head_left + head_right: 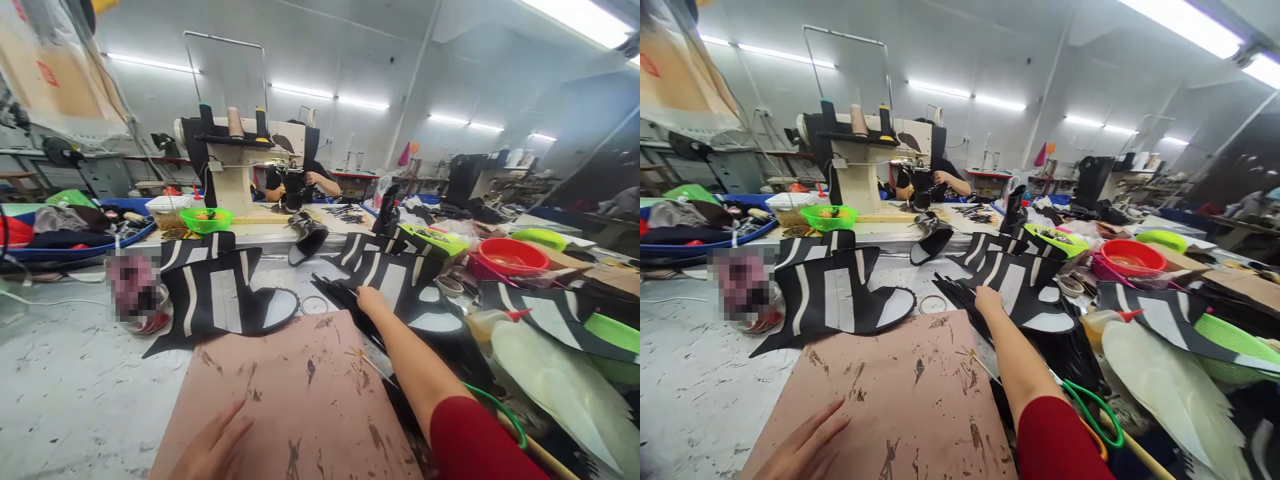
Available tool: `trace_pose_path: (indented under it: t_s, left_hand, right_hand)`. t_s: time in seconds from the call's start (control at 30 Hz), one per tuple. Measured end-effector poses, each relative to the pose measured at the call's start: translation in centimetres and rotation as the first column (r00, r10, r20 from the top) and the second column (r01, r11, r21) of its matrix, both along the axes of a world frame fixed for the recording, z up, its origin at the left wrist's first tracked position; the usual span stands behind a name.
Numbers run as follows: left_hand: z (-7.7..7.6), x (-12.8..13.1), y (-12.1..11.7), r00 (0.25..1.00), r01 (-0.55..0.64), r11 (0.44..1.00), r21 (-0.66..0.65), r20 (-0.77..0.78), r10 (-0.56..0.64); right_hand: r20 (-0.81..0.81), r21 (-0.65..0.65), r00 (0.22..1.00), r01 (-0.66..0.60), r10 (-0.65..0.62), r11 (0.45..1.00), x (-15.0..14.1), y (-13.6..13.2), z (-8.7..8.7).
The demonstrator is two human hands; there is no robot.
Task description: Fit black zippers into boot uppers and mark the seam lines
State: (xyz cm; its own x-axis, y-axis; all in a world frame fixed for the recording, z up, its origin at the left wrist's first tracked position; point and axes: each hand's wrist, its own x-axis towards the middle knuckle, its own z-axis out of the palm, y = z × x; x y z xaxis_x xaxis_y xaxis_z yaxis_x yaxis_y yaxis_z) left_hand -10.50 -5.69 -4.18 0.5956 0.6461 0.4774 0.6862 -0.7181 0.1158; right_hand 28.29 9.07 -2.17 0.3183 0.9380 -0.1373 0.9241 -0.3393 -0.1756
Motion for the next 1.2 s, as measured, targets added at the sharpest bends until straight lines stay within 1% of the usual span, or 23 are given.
trace_pose_path:
  t_s: [0.07, 0.1, 0.17, 0.2, 0.27, 0.33, 0.37, 0.4, 0.43, 0.5, 0.53, 0.57, 0.63, 0.7, 0.8, 0.87, 0.93, 1.0, 1.07, 1.13, 1.2]
  left_hand:
    - [1.3, 1.2, 1.0, 0.998, -0.061, 0.998, -0.019, -0.023, 0.06]
    - [1.9, 1.8, 1.6, 0.996, -0.083, 0.996, -0.033, -0.028, 0.082]
    - [2.8, 2.7, 2.9, 0.996, -0.085, 0.996, -0.034, -0.024, 0.085]
    - [3.0, 3.1, 3.5, 0.997, -0.076, 0.997, -0.023, -0.018, 0.075]
    - [2.8, 3.7, 4.6, 0.999, -0.035, 0.999, 0.013, 0.005, 0.035]
    - [1.9, 3.9, 5.6, 0.999, 0.029, 0.998, 0.052, 0.025, -0.031]
    - [1.2, 3.9, 6.1, 0.997, 0.069, 0.995, 0.066, 0.026, -0.071]
    - [0.5, 3.8, 6.5, 0.993, 0.11, 0.991, 0.077, 0.024, -0.112]
    - [-0.2, 3.7, 6.9, 0.99, 0.142, 0.987, 0.078, 0.017, -0.143]
    - [-1.3, 3.7, 7.5, 0.985, 0.174, 0.983, 0.055, -0.001, -0.174]
    - [-1.6, 3.8, 7.6, 0.984, 0.176, 0.984, 0.027, -0.016, -0.175]
    - [-1.8, 4.2, 7.7, 0.984, 0.174, 0.985, 0.0, -0.028, -0.174]
    - [-1.6, 5.5, 7.7, 0.981, 0.188, 0.981, -0.04, -0.041, -0.189]
    - [-0.8, 7.7, 7.5, 0.973, 0.226, 0.973, -0.039, -0.037, -0.228]
    - [0.7, 12.2, 6.8, 0.948, 0.313, 0.95, -0.017, -0.048, -0.313]
    - [1.6, 15.4, 5.9, 0.922, 0.378, 0.925, -0.033, -0.081, -0.38]
    - [2.4, 18.7, 5.0, 0.878, 0.455, 0.887, -0.073, -0.125, -0.461]
    - [3.0, 21.8, 4.0, 0.822, 0.53, 0.839, -0.125, -0.167, -0.544]
    - [3.6, 25.0, 3.4, 0.748, 0.608, 0.775, -0.174, -0.201, -0.632]
    - [4.2, 28.3, 3.1, 0.663, 0.679, 0.701, -0.219, -0.227, -0.713]
    - [4.5, 31.6, 3.2, 0.59, 0.721, 0.636, -0.275, -0.239, -0.771]
  right_hand:
    - [0.011, 0.046, 0.994, -0.113, 0.113, 0.993, -1.9, 0.6, 0.6]
    - [0.01, 0.069, 0.983, -0.186, 0.185, 0.98, -3.1, 0.7, 1.1]
    - [0.003, 0.104, 0.942, -0.335, 0.337, 0.936, -5.7, 0.2, 2.2]
    - [0.001, 0.121, 0.914, -0.402, 0.405, 0.907, -6.8, -0.4, 2.7]
    - [-0.005, 0.138, 0.87, -0.488, 0.493, 0.862, -8.1, -2.1, 3.6]
    - [-0.006, 0.149, 0.854, -0.514, 0.521, 0.845, -7.7, -4.2, 4.2]
    - [0.002, 0.137, 0.866, -0.496, 0.5, 0.858, -6.9, -5.4, 4.3]
    - [0.014, 0.114, 0.892, -0.451, 0.452, 0.885, -5.5, -6.7, 4.4]
    - [0.031, 0.083, 0.925, -0.38, 0.379, 0.921, -3.8, -8.1, 4.4]
    - [0.078, 0.016, 0.983, -0.169, 0.168, 0.985, 0.4, -11.2, 4.3]
    - [0.102, -0.011, 0.993, -0.05, 0.051, 0.999, 2.8, -12.7, 4.2]
    - [0.128, -0.033, 0.99, 0.063, -0.059, 0.997, 5.2, -14.0, 4.0]
    - [0.17, -0.072, 0.954, 0.26, -0.245, 0.963, 9.7, -16.0, 3.5]
    - [0.189, -0.09, 0.912, 0.386, -0.364, 0.918, 13.3, -17.0, 2.8]
    - [0.178, -0.089, 0.878, 0.465, -0.445, 0.881, 16.4, -16.7, 1.8]
    - [0.158, -0.084, 0.872, 0.479, -0.463, 0.874, 17.4, -15.8, 1.2]
    - [0.134, -0.083, 0.875, 0.478, -0.466, 0.874, 17.8, -14.7, 0.8]
    - [0.109, -0.088, 0.877, 0.477, -0.468, 0.874, 18.0, -13.8, 0.6]
    - [0.088, -0.1, 0.877, 0.479, -0.472, 0.872, 18.3, -13.3, 0.6]
    - [0.074, -0.111, 0.88, 0.476, -0.47, 0.873, 18.6, -13.2, 0.7]
    - [0.07, -0.118, 0.885, 0.466, -0.461, 0.877, 19.2, -13.5, 1.0]
